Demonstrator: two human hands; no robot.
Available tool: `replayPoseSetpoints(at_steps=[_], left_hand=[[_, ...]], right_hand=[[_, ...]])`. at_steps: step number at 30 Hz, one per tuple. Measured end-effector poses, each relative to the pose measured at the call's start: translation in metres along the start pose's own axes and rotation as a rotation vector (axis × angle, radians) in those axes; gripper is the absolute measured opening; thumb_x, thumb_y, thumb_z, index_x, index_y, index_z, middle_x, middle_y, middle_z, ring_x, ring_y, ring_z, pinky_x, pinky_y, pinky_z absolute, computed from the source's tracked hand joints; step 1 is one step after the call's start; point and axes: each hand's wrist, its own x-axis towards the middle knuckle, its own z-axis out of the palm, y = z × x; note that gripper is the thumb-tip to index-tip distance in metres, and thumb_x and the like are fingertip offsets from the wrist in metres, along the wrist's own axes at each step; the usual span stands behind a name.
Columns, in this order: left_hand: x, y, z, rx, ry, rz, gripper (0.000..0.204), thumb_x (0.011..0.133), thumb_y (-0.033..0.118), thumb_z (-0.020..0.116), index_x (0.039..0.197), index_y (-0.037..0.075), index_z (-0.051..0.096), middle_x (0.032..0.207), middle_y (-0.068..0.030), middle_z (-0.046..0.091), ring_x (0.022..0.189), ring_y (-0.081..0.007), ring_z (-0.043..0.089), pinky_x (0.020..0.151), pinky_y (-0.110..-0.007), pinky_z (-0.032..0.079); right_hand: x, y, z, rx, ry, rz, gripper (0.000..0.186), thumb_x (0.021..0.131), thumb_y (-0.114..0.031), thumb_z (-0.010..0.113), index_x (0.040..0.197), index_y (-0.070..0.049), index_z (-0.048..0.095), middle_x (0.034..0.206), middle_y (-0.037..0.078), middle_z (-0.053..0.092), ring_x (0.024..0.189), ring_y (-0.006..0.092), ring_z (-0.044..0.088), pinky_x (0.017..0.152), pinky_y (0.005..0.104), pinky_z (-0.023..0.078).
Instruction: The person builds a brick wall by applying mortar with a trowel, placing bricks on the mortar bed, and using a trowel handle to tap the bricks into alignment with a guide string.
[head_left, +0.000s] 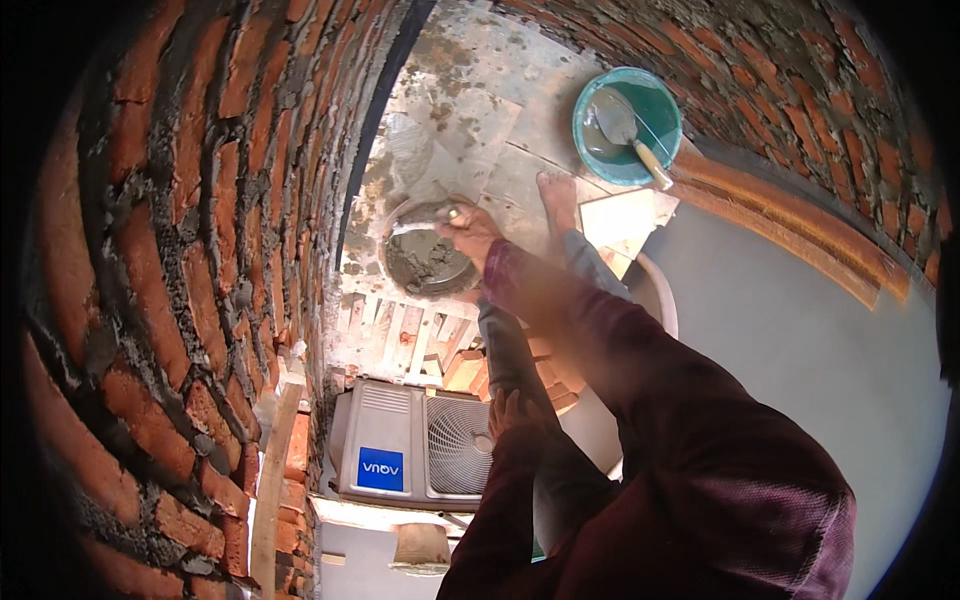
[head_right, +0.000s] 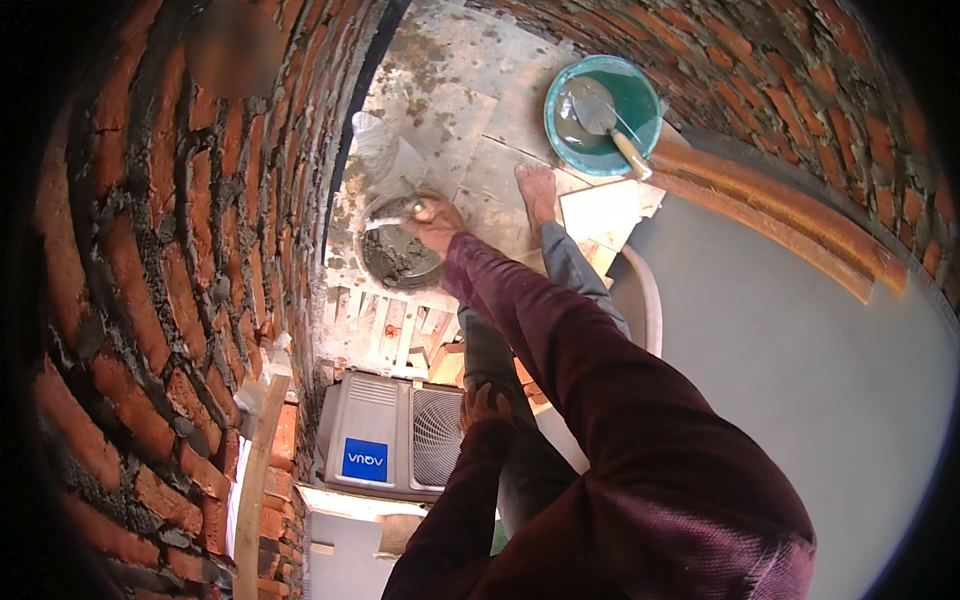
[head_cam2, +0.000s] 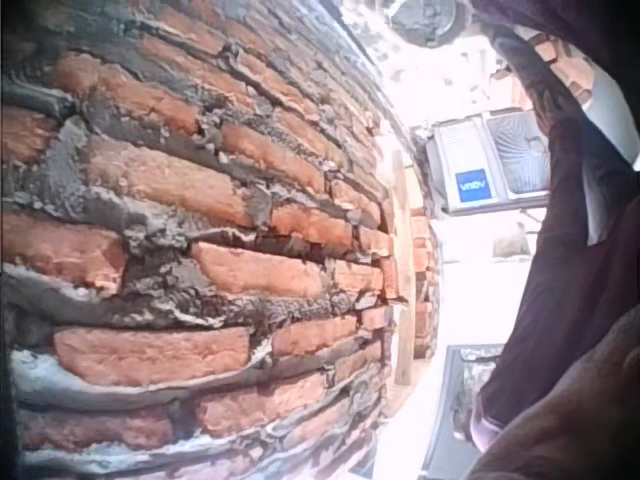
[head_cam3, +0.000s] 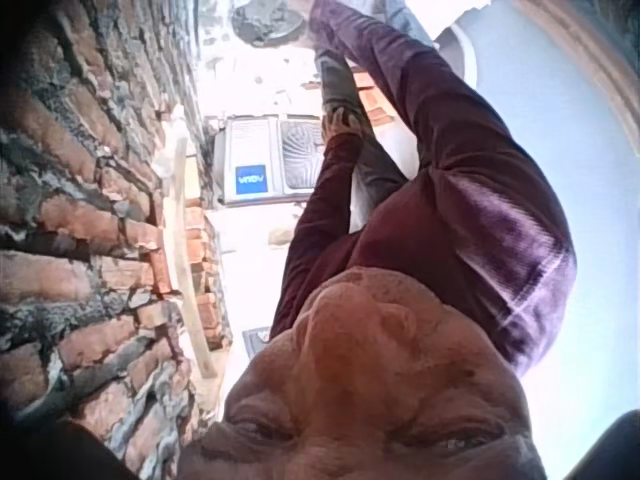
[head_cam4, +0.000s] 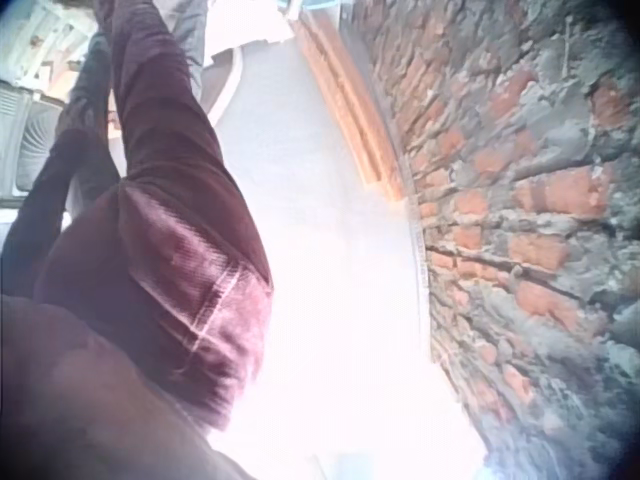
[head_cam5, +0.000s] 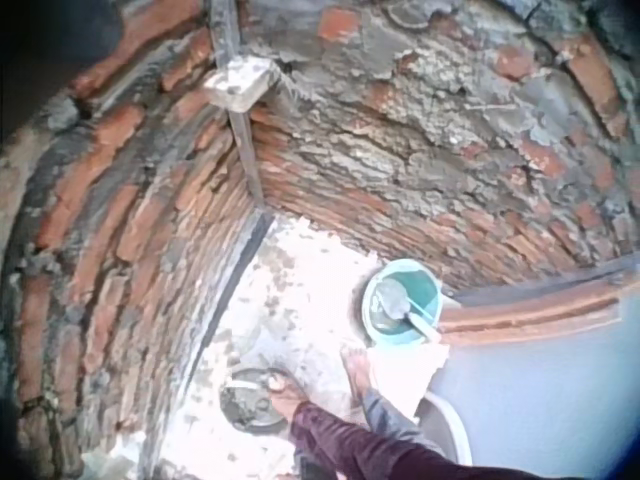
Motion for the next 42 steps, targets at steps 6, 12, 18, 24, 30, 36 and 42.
replayPoseSetpoints(at_steps=[6,12,18,24,30,36,42], left_hand=[[0.000,-0.001,-0.001,-0.009,0.027,-0.004,0.047,0.082,0.032,0.061,0.122,0.007,0.061,0.142,-0.0187,0.047,0.131,-0.0374,0.043,0.109,-0.045,0.035],[0.002,0.001,-0.003,-0.052,0.011,0.025,0.046,0.083,0.032,0.062,0.122,0.008,0.061,0.141,-0.0181,0.047,0.131,-0.0370,0.042,0.110,-0.045,0.034],[0.005,-0.003,0.000,-0.063,-0.030,-0.005,0.045,0.083,0.030,0.062,0.123,0.008,0.061,0.143,-0.0174,0.046,0.132,-0.0377,0.041,0.111,-0.047,0.033],[-0.001,-0.005,-0.005,-0.113,-0.013,0.024,0.045,0.083,0.028,0.063,0.123,0.007,0.060,0.142,-0.0189,0.046,0.132,-0.0406,0.040,0.110,-0.048,0.033],[0.011,-0.001,-0.017,-0.045,-0.013,0.074,0.044,0.085,0.028,0.062,0.122,0.005,0.060,0.140,-0.0210,0.047,0.132,-0.0397,0.041,0.110,-0.048,0.033],[0.006,-0.013,-0.018,-0.098,-0.003,0.052,0.045,0.084,0.029,0.063,0.122,0.006,0.059,0.140,-0.0211,0.047,0.132,-0.0391,0.041,0.111,-0.047,0.033],[0.010,-0.024,-0.012,-0.058,-0.033,0.072,0.046,0.084,0.030,0.064,0.123,0.006,0.059,0.139,-0.0209,0.048,0.131,-0.0398,0.041,0.110,-0.048,0.033]], right_hand=[[-0.069,-0.015,0.026,-0.480,-0.141,-0.230,0.038,0.078,-0.024,0.074,0.101,0.005,0.065,0.085,0.020,0.068,0.080,0.0278,0.066,0.076,0.0367,0.050],[-0.064,-0.077,0.006,-0.705,-0.108,-0.256,0.038,0.077,-0.026,0.069,0.099,0.005,0.066,0.091,0.028,0.066,0.090,0.0397,0.065,0.081,0.0424,0.051],[-0.034,-0.089,-0.017,-0.832,-0.122,-0.284,0.033,0.076,-0.020,0.067,0.102,-0.001,0.066,0.090,0.026,0.067,0.090,0.0369,0.067,0.082,0.0405,0.053],[0.046,-0.149,-0.059,-0.757,-0.114,-0.252,0.026,0.078,-0.020,0.066,0.101,-0.007,0.067,0.089,0.015,0.069,0.085,0.0322,0.067,0.079,0.0399,0.053],[0.083,-0.191,-0.113,-1.213,0.187,-0.705,0.027,0.083,-0.023,0.065,0.102,-0.005,0.062,0.085,0.018,0.067,0.082,0.0344,0.066,0.077,0.0448,0.051],[-0.086,-0.205,-0.156,-1.491,-0.234,-0.473,0.049,0.080,-0.012,0.058,0.125,0.001,0.044,0.071,0.022,0.059,0.066,0.0419,0.058,0.063,0.0508,0.046],[0.015,-0.113,-0.154,-1.972,-0.088,-0.621,0.022,0.094,-0.020,0.048,0.107,-0.003,0.056,0.088,0.013,0.067,0.076,0.0259,0.068,0.063,0.0384,0.053]])
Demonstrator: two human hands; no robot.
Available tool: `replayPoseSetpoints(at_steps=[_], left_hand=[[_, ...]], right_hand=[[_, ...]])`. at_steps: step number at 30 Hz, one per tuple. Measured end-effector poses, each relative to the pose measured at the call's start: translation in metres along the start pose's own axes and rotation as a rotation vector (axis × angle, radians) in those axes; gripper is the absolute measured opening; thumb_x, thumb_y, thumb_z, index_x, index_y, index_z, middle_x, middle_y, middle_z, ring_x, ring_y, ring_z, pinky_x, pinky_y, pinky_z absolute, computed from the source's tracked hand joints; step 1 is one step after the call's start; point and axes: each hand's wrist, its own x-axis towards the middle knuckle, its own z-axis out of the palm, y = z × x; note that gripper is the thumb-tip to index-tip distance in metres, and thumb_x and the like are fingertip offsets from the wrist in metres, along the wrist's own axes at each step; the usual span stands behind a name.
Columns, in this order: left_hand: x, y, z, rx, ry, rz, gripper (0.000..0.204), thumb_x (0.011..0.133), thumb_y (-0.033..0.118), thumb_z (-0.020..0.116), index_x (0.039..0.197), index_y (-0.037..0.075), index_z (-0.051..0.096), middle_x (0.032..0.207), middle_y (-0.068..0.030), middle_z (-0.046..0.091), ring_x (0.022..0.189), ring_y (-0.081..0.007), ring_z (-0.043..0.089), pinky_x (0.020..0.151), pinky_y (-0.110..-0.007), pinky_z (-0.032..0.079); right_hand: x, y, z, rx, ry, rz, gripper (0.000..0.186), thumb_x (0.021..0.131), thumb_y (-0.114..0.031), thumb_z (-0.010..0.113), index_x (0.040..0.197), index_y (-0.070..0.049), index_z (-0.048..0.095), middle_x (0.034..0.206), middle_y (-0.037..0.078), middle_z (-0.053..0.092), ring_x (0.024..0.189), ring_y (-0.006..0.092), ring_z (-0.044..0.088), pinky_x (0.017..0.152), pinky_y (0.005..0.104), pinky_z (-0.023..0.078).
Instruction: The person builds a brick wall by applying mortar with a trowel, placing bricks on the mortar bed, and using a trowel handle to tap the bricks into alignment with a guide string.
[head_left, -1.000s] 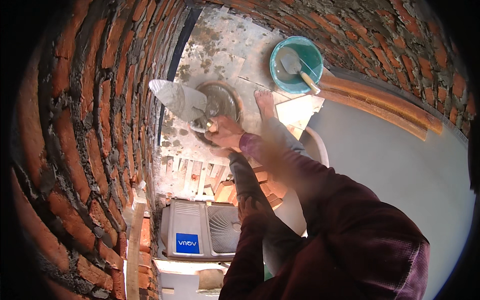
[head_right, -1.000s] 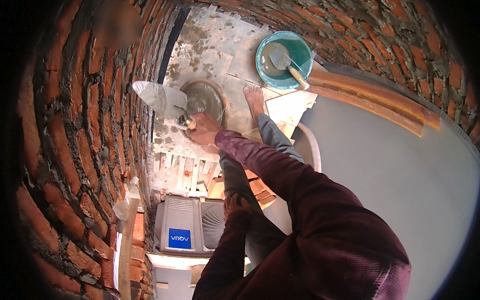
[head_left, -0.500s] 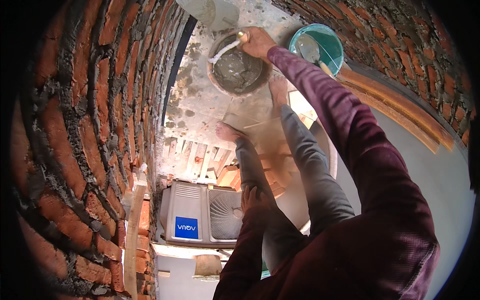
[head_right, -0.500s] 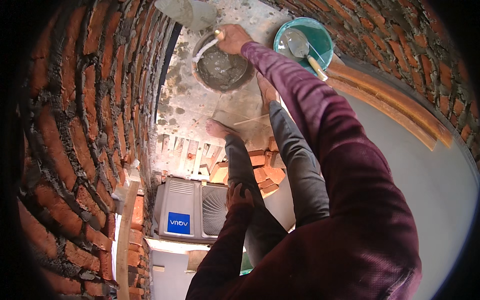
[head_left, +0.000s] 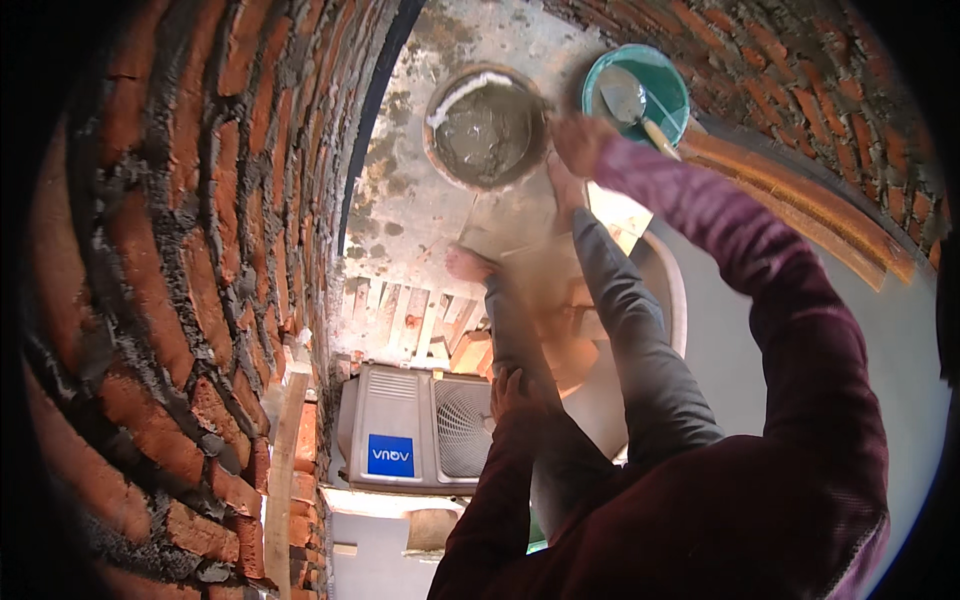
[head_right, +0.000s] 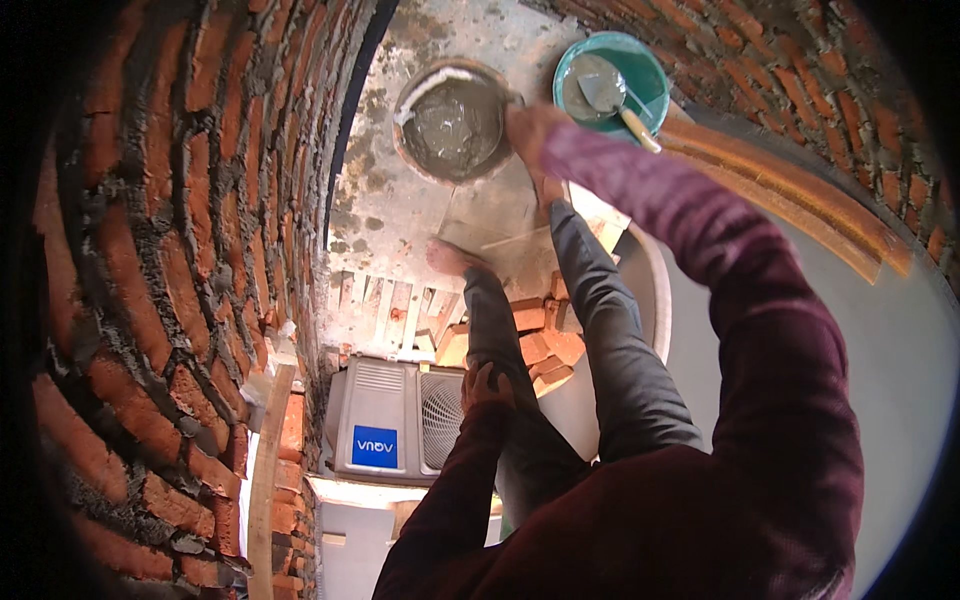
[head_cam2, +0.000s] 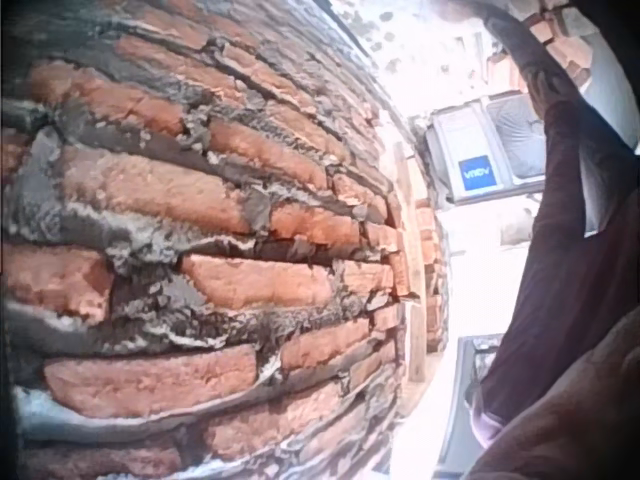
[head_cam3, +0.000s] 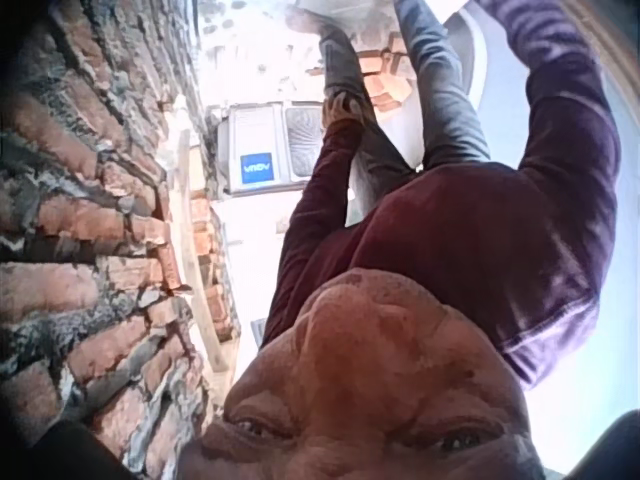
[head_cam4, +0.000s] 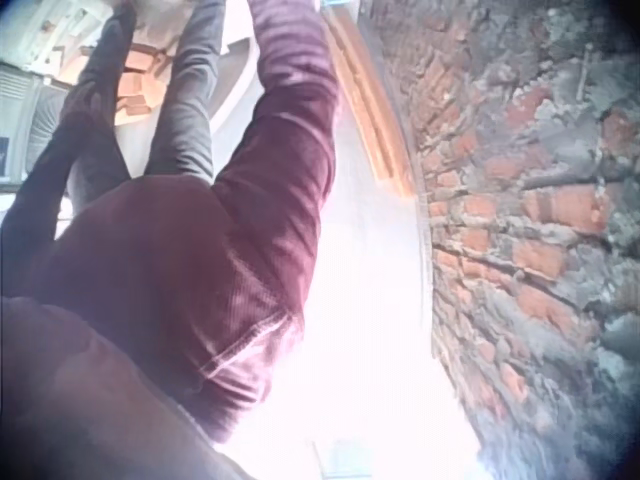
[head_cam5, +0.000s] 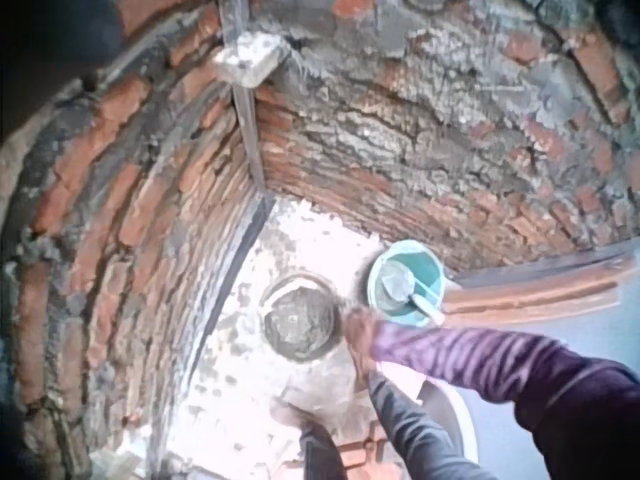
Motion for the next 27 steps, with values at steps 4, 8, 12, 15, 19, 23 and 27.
replayPoseSetpoints(at_steps=[4,8,12,15,19,23,27], left_hand=[[-0.002,-0.007,0.001,-0.024,0.015,0.020,0.046,0.083,0.030,0.065,0.122,0.007,0.060,0.139,-0.0206,0.049,0.131,-0.0404,0.041,0.110,-0.049,0.033],[0.008,-0.010,0.002,-0.010,0.020,0.035,0.045,0.083,0.030,0.065,0.122,0.008,0.061,0.139,-0.0210,0.048,0.132,-0.0420,0.041,0.110,-0.049,0.033],[-0.005,-0.014,-0.002,-0.016,-0.013,-0.026,0.046,0.085,0.032,0.063,0.125,0.008,0.059,0.142,-0.0212,0.045,0.134,-0.0434,0.037,0.111,-0.050,0.031],[0.001,0.000,-0.015,0.003,-0.030,-0.043,0.047,0.085,0.032,0.062,0.125,0.008,0.059,0.143,-0.0200,0.045,0.135,-0.0430,0.036,0.112,-0.050,0.030],[0.000,-0.001,-0.021,0.039,0.008,-0.005,0.048,0.085,0.032,0.064,0.126,0.008,0.057,0.138,-0.0193,0.050,0.131,-0.0425,0.040,0.110,-0.050,0.032],[0.056,-0.026,-0.024,-0.082,0.165,0.208,0.050,0.087,0.028,0.067,0.125,-0.002,0.054,0.124,-0.0262,0.057,0.118,-0.0445,0.052,0.101,-0.050,0.041],[0.222,-0.017,-0.039,-0.301,0.577,0.210,0.043,0.091,0.026,0.067,0.115,-0.009,0.060,0.113,-0.0283,0.062,0.108,-0.0411,0.059,0.093,-0.044,0.048]], right_hand=[[0.079,-0.020,0.062,0.296,-0.266,0.168,0.021,0.089,-0.023,0.057,0.094,-0.006,0.067,0.100,0.010,0.066,0.090,0.0272,0.064,0.072,0.0375,0.053],[0.089,-0.051,0.154,0.311,-0.093,0.351,0.014,0.077,-0.015,0.064,0.084,-0.005,0.072,0.087,0.017,0.069,0.089,0.0302,0.068,0.074,0.0372,0.054],[0.074,-0.067,0.115,0.307,-0.229,-0.451,0.020,0.077,-0.016,0.063,0.091,-0.004,0.070,0.091,0.016,0.068,0.092,0.0313,0.065,0.079,0.0381,0.053],[0.068,-0.068,0.102,0.420,-0.559,-0.267,0.023,0.065,-0.013,0.070,0.085,-0.002,0.071,0.093,0.015,0.070,0.089,0.0292,0.067,0.076,0.0377,0.055],[0.031,-0.087,-0.007,0.188,-0.313,-0.111,0.023,0.082,-0.016,0.057,0.096,0.000,0.067,0.090,0.015,0.071,0.081,0.0317,0.070,0.067,0.0395,0.056],[0.023,-0.068,-0.010,-0.013,-0.124,-0.063,0.024,0.086,-0.011,0.051,0.102,0.002,0.062,0.089,0.018,0.070,0.080,0.0312,0.071,0.057,0.0446,0.055],[0.082,-0.045,-0.001,0.034,-0.302,0.113,0.032,0.087,-0.013,0.058,0.116,0.001,0.059,0.098,0.017,0.069,0.081,0.0288,0.071,0.054,0.0410,0.057]])
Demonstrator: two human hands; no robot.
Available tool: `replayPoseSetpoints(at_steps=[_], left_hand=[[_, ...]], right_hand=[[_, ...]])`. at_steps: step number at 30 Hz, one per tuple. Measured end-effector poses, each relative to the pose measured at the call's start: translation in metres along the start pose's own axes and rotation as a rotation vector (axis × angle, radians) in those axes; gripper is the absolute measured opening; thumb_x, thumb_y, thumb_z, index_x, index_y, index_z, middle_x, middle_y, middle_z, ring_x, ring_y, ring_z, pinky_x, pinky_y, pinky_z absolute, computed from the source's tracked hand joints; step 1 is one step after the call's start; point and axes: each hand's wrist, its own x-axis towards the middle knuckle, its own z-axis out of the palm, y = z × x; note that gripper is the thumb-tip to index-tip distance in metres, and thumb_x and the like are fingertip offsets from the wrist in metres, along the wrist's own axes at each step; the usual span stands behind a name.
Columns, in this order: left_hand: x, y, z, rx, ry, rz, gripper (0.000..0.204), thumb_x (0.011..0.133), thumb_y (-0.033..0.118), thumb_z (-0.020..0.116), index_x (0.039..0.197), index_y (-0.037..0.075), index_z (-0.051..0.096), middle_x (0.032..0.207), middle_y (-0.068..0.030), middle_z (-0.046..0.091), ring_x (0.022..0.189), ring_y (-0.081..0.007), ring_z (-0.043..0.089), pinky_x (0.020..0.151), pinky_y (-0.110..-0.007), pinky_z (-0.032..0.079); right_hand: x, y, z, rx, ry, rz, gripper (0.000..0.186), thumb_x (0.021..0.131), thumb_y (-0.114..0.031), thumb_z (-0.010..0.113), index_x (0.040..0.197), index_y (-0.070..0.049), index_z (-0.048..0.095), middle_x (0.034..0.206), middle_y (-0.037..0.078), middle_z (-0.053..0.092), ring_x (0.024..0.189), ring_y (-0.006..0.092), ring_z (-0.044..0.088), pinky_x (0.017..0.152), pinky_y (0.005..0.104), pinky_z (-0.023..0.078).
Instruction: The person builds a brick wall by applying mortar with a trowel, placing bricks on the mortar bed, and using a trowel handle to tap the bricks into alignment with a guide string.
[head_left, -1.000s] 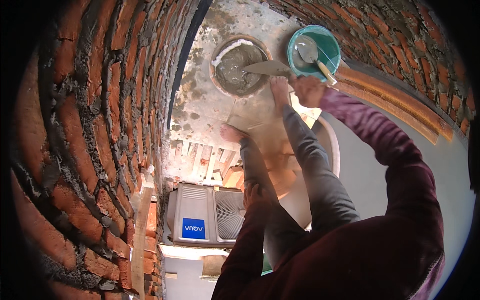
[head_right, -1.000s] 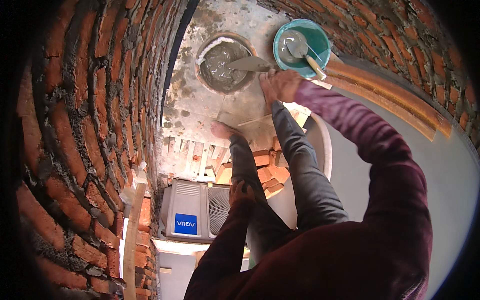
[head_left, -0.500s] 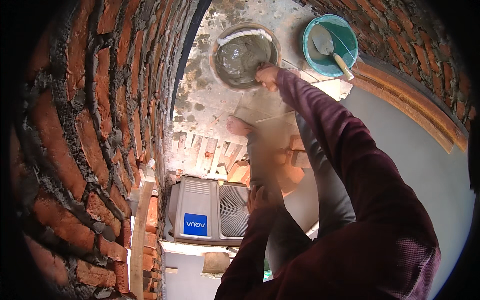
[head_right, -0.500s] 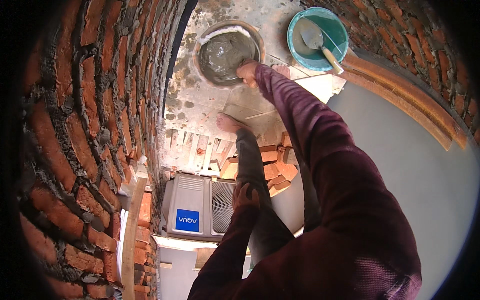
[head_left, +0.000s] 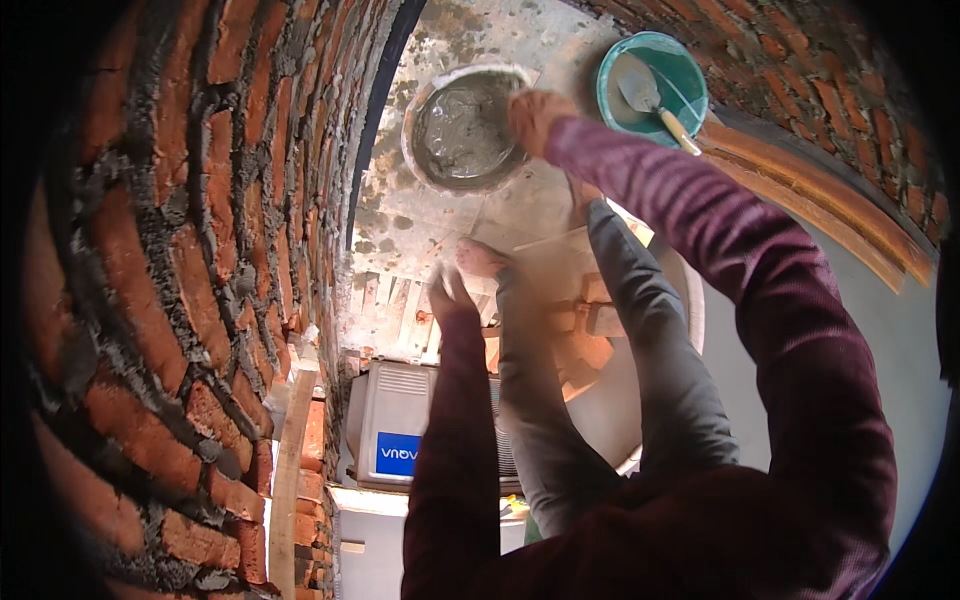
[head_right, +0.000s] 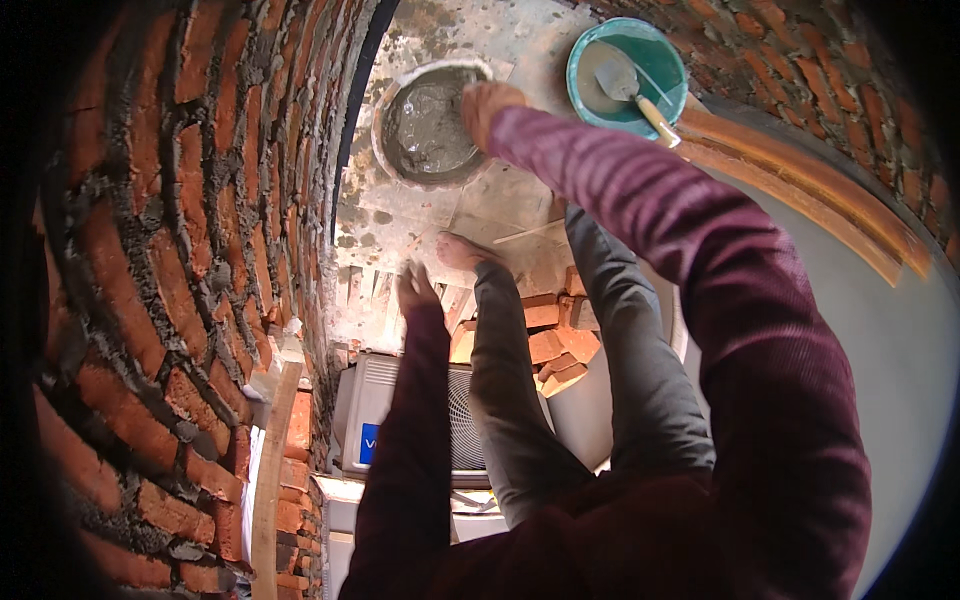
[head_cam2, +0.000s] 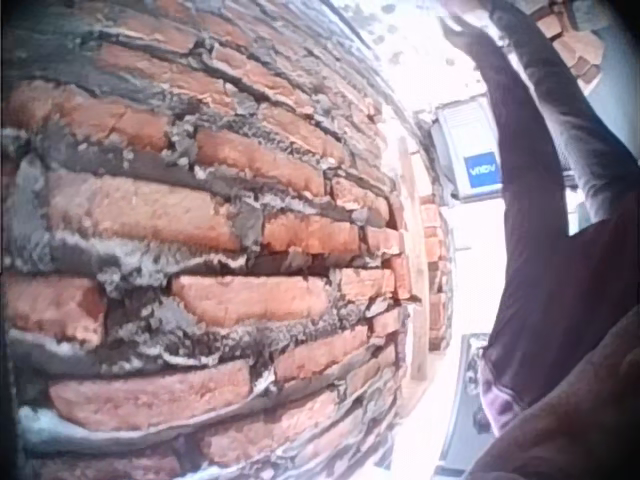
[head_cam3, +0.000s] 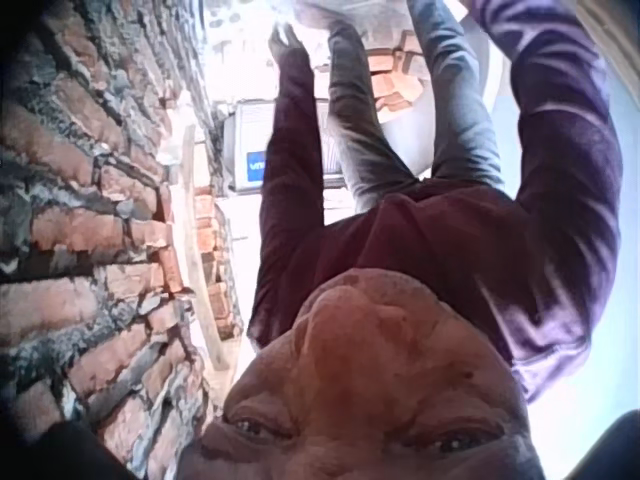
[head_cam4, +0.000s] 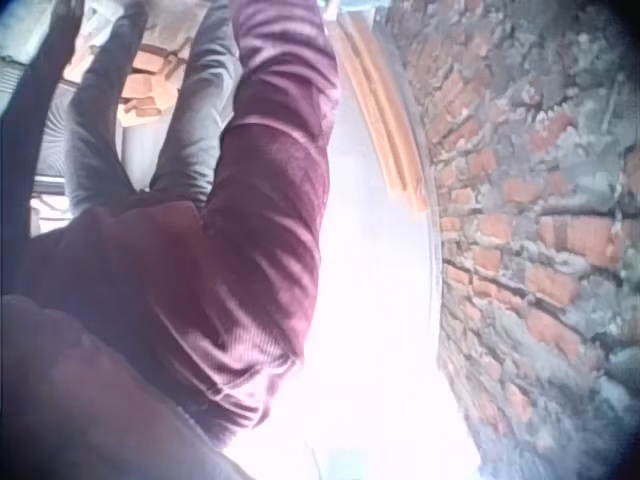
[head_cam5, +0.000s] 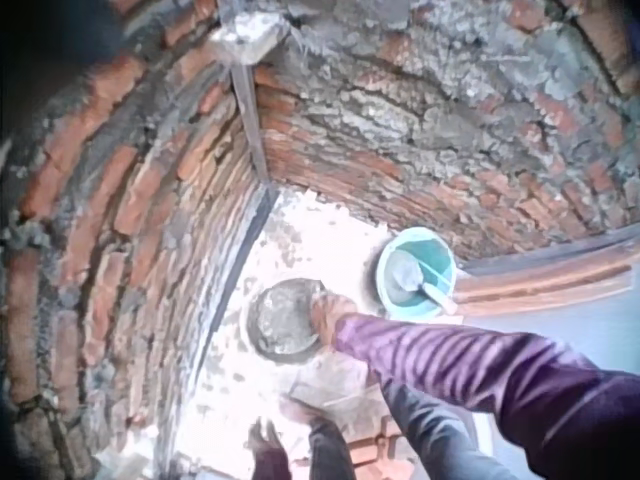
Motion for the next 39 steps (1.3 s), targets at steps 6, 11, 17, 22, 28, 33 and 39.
replayPoseSetpoints(at_steps=[6,11,17,22,28,33,39], left_hand=[[0.210,-0.018,0.063,-0.283,-0.110,-0.016,0.019,0.091,0.011,0.062,0.102,-0.003,0.067,0.086,-0.0153,0.070,0.076,-0.0232,0.068,0.072,-0.035,0.058],[0.209,0.007,0.099,-0.393,-0.269,-0.256,0.012,0.089,0.001,0.058,0.088,-0.002,0.070,0.079,-0.0133,0.070,0.070,-0.0202,0.066,0.070,-0.037,0.060],[0.092,-0.077,0.146,-1.212,-0.212,-0.653,0.013,0.086,-0.005,0.055,0.079,0.002,0.063,0.081,-0.0019,0.062,0.069,-0.0156,0.059,0.055,-0.030,0.050],[0.092,-0.026,0.127,-0.931,-0.355,-0.486,0.016,0.092,0.011,0.065,0.078,0.007,0.057,0.078,0.0038,0.054,0.070,-0.0088,0.054,0.067,-0.025,0.047],[0.134,-0.020,0.087,-0.756,-0.299,-0.485,0.029,0.095,0.042,0.060,0.098,0.013,0.061,0.090,0.0023,0.059,0.081,-0.0127,0.058,0.075,-0.032,0.052],[0.154,-0.035,0.111,-0.688,-0.360,-0.189,0.019,0.092,0.014,0.062,0.078,0.009,0.049,0.073,0.0058,0.043,0.070,-0.0067,0.043,0.063,-0.027,0.046],[0.147,-0.045,0.114,-0.654,-0.336,-0.208,0.029,0.097,0.030,0.061,0.086,0.005,0.054,0.072,0.0030,0.044,0.069,-0.0081,0.043,0.057,-0.026,0.045]], right_hand=[[0.051,-0.033,0.029,0.197,0.124,0.171,0.035,0.083,-0.013,0.063,0.117,-0.008,0.064,0.114,0.010,0.067,0.102,0.0254,0.067,0.082,0.0323,0.056],[0.076,-0.001,0.086,0.280,-0.267,-0.178,0.027,0.074,-0.015,0.071,0.100,-0.006,0.071,0.106,0.011,0.069,0.093,0.0300,0.068,0.083,0.0369,0.055],[0.002,-0.046,0.096,0.577,-0.267,-0.436,0.027,0.074,-0.013,0.071,0.099,-0.002,0.069,0.092,0.014,0.069,0.082,0.0299,0.068,0.073,0.0371,0.055],[-0.052,-0.041,0.119,0.939,-0.340,-0.189,0.037,0.078,-0.015,0.065,0.111,0.001,0.061,0.090,0.016,0.066,0.076,0.0289,0.067,0.067,0.0405,0.054],[-0.102,-0.024,0.018,0.011,-0.019,-0.048,0.040,0.092,-0.014,0.048,0.119,0.015,0.050,0.108,0.022,0.064,0.080,0.0269,0.068,0.074,0.0428,0.056],[-0.011,0.004,0.042,-0.102,-0.012,-0.055,0.045,0.090,-0.010,0.048,0.128,0.014,0.042,0.099,0.017,0.064,0.090,0.0276,0.066,0.083,0.0358,0.053],[0.022,-0.026,0.088,0.067,-0.178,0.017,0.035,0.084,-0.021,0.063,0.115,-0.004,0.066,0.115,0.011,0.068,0.103,0.0254,0.067,0.086,0.0345,0.055]])
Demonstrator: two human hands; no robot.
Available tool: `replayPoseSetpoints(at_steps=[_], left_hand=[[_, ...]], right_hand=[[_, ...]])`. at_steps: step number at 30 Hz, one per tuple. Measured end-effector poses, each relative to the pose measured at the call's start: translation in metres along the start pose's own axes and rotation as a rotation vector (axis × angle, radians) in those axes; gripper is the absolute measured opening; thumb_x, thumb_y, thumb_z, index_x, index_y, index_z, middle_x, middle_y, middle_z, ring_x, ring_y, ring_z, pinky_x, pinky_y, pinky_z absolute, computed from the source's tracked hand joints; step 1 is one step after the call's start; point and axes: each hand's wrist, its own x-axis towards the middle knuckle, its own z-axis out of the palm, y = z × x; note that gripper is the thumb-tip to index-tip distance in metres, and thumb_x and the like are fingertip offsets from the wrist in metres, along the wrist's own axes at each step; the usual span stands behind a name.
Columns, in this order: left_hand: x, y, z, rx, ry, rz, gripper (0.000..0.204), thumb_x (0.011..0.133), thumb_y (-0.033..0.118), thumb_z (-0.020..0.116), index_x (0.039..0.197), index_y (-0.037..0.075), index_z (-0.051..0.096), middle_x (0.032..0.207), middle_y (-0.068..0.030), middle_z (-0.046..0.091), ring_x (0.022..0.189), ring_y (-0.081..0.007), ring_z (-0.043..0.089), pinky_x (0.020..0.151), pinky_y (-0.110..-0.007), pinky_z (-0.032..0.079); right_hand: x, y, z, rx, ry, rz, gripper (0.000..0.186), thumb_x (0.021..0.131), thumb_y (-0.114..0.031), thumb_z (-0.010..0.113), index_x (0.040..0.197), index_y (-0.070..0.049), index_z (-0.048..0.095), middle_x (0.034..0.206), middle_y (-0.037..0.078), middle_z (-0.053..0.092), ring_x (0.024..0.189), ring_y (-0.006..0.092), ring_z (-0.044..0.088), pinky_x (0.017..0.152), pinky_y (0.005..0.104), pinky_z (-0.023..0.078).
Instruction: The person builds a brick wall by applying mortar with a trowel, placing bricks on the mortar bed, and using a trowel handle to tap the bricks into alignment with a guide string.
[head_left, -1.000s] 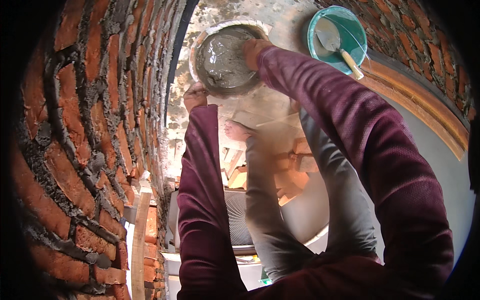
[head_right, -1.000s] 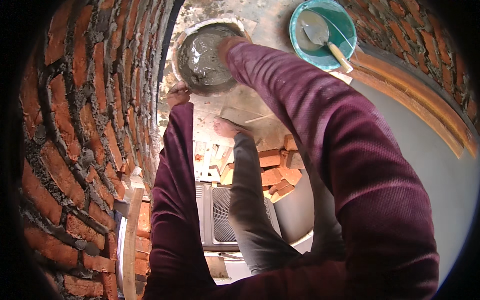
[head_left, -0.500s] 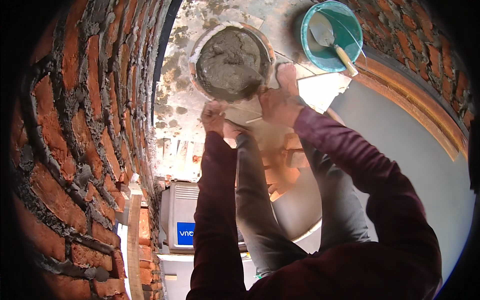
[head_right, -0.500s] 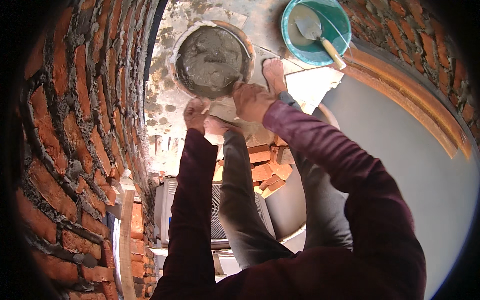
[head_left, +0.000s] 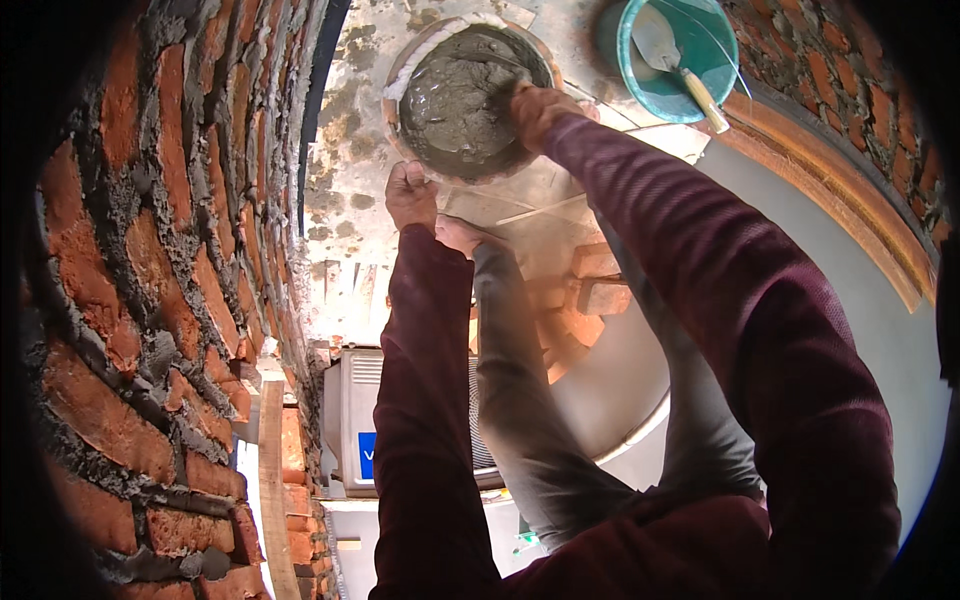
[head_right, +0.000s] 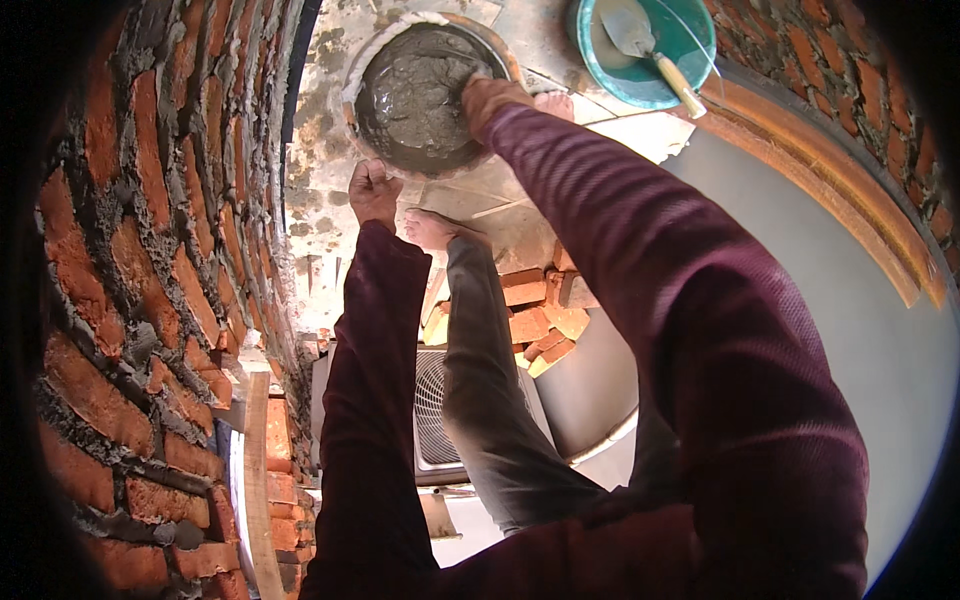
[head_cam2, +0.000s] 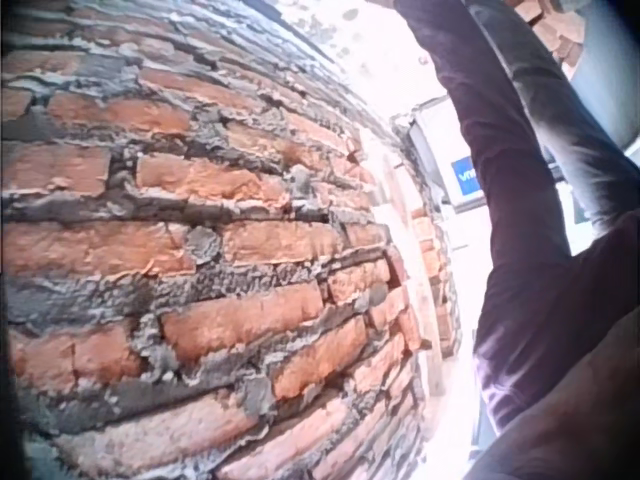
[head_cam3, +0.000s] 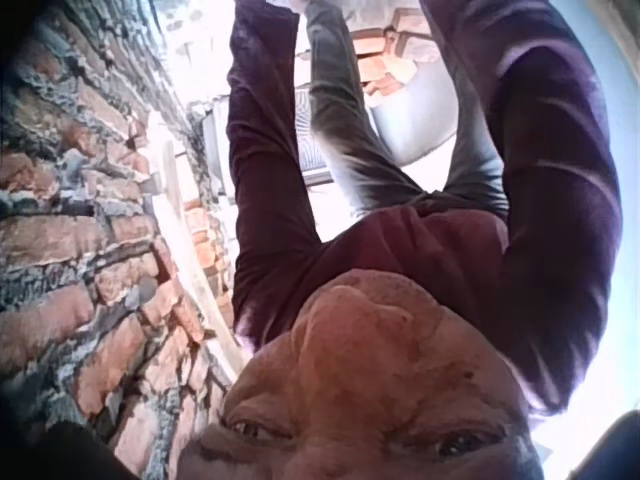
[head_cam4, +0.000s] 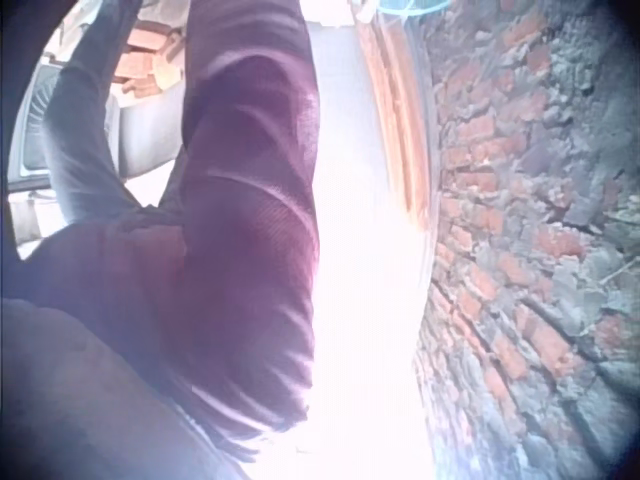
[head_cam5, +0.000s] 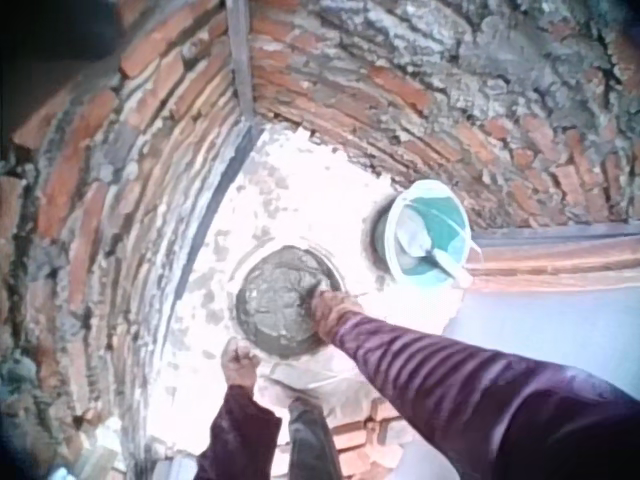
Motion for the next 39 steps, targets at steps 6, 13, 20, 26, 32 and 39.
replayPoseSetpoints(at_steps=[6,13,20,26,32,39], left_hand=[[-0.013,0.019,0.014,-0.171,0.018,-0.181,0.023,0.101,0.029,0.052,0.099,0.007,0.057,0.074,0.0029,0.049,0.067,-0.0067,0.050,0.059,-0.027,0.053],[-0.018,0.023,0.003,-0.198,-0.005,-0.217,0.023,0.099,0.035,0.055,0.097,0.012,0.055,0.084,0.0045,0.053,0.071,-0.0088,0.052,0.071,-0.033,0.058],[-0.013,0.024,0.008,-0.073,0.041,-0.206,0.026,0.099,0.037,0.056,0.092,0.012,0.052,0.082,0.0027,0.049,0.068,-0.0096,0.050,0.069,-0.032,0.054],[-0.006,-0.003,-0.012,0.059,0.034,-0.066,0.024,0.097,0.032,0.060,0.087,0.014,0.049,0.077,0.0054,0.046,0.067,-0.0080,0.048,0.067,-0.032,0.050],[-0.016,0.018,0.008,-0.149,0.070,-0.104,0.025,0.099,0.028,0.058,0.082,0.015,0.044,0.071,0.0079,0.039,0.063,-0.0046,0.037,0.064,-0.029,0.046],[-0.013,0.031,0.028,-0.084,0.076,-0.086,0.028,0.099,0.032,0.057,0.082,0.014,0.045,0.071,0.0065,0.040,0.063,-0.0055,0.041,0.064,-0.029,0.050]], right_hand=[[-0.014,-0.012,0.027,1.280,-0.373,0.297,0.016,0.081,-0.016,0.064,0.089,-0.003,0.063,0.080,0.011,0.066,0.072,0.0240,0.065,0.059,0.0382,0.052],[-0.029,-0.034,0.049,2.428,-0.588,0.013,0.004,0.087,-0.009,0.055,0.090,-0.010,0.057,0.069,-0.001,0.049,0.048,0.0101,0.045,0.045,0.0312,0.043],[-0.040,-0.053,0.035,3.514,-0.596,-0.742,0.019,0.090,-0.014,0.051,0.100,0.002,0.053,0.070,-0.001,0.050,0.049,0.0072,0.048,0.041,0.0229,0.042],[-0.122,0.006,-0.028,2.315,-0.704,0.004,0.029,0.093,-0.022,0.052,0.107,0.003,0.051,0.076,0.003,0.051,0.052,0.0128,0.051,0.043,0.0316,0.044],[-0.118,0.013,-0.064,0.324,-0.057,-0.025,0.038,0.088,-0.010,0.047,0.122,0.007,0.048,0.098,0.019,0.062,0.085,0.0323,0.062,0.071,0.0402,0.052],[-0.024,0.002,0.005,-0.049,-0.170,-0.226,0.040,0.087,-0.011,0.045,0.121,0.008,0.053,0.104,0.020,0.063,0.094,0.0357,0.063,0.082,0.0426,0.052]])
